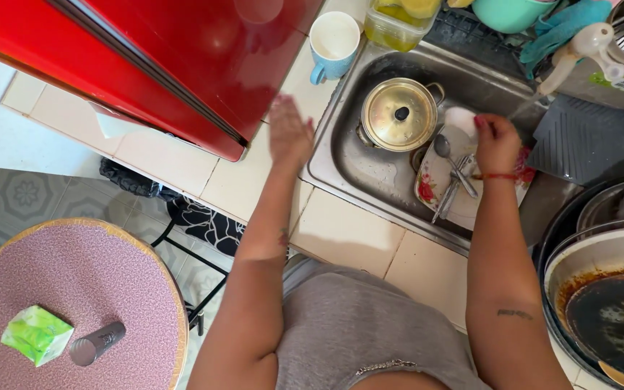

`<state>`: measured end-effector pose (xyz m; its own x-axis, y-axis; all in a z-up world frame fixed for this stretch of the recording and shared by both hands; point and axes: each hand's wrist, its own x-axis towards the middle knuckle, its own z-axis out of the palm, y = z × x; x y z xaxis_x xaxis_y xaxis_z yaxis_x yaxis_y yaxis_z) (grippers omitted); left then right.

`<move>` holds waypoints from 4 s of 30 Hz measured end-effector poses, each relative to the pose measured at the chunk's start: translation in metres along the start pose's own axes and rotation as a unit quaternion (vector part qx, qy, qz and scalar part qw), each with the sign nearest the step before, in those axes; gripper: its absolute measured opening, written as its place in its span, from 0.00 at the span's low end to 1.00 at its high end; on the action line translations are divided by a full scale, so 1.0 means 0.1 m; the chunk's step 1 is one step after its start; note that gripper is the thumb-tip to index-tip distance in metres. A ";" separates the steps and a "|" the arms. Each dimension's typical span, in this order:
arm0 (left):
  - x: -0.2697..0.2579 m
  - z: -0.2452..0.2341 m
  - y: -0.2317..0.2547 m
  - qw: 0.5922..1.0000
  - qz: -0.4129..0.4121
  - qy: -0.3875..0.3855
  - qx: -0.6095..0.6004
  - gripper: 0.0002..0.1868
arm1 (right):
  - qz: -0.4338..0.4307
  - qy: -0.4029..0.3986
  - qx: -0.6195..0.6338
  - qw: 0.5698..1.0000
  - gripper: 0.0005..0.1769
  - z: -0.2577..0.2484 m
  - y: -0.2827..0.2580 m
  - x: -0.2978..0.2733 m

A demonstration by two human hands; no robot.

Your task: The person sorts a pile of clothes by picking up items one by one, shaking them out, and placing them into a green laundry basket. Later, the person moves to a kitchen sink and washes several dishes, including a mug, a plate, and a pot, under running water.

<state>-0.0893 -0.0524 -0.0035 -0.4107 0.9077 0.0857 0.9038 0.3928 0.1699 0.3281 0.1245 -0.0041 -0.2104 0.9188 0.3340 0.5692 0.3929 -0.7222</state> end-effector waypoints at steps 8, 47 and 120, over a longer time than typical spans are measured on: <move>-0.73 0.23 0.94 0.872 0.179 -0.220 -0.399 0.29 | 0.190 0.000 0.236 0.953 0.13 0.21 0.58 0.26; -0.04 -0.04 2.42 0.908 0.354 0.165 -0.154 0.24 | 0.221 -0.039 -0.160 0.961 0.15 0.06 -0.25 -0.60; -0.69 0.37 2.18 0.922 0.134 -0.300 -0.204 0.23 | 0.528 -0.187 0.166 0.812 0.07 -0.01 1.22 -0.77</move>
<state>0.1411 -0.0242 -0.0089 0.0721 0.9305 -0.3592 0.7927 0.1651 0.5868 0.4144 0.1023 -0.1177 -0.0071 0.6734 -0.7392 0.3576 -0.6886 -0.6308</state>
